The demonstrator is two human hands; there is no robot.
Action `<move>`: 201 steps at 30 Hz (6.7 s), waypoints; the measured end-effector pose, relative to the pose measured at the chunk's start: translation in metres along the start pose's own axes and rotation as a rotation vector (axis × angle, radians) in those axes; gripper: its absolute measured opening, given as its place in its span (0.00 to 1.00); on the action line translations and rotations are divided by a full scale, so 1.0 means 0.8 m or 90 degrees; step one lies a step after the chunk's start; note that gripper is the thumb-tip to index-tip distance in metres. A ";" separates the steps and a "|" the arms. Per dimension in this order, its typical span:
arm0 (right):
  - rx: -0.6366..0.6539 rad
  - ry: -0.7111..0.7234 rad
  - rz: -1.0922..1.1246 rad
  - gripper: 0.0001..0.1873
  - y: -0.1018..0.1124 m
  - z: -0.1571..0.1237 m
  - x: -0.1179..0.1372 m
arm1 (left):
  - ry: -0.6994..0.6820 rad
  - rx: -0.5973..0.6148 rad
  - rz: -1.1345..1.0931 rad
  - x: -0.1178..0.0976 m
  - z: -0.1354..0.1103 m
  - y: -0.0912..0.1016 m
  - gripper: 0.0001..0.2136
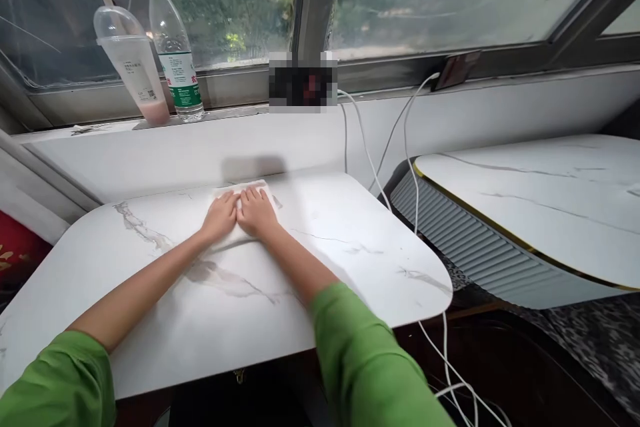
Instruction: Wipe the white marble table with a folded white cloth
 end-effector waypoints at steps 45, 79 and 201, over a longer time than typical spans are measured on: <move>-0.002 0.238 0.005 0.25 0.002 -0.181 0.083 | -0.037 0.066 0.168 -0.023 -0.234 -0.027 0.25; -0.091 0.110 0.082 0.24 -0.023 0.124 0.106 | 0.093 -0.025 0.082 0.160 -0.001 0.037 0.25; 0.049 0.200 0.123 0.30 -0.040 0.138 0.341 | 0.075 0.035 0.064 0.373 -0.154 0.077 0.24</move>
Point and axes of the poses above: each hand's wrist, its own z-axis towards the middle knuckle, its own y-axis out of the back of the hand, x = y × z, the point moved 2 cm from there along z, towards the middle knuckle, and after that the axes turned 15 degrees about x, right-handed, at the moved point
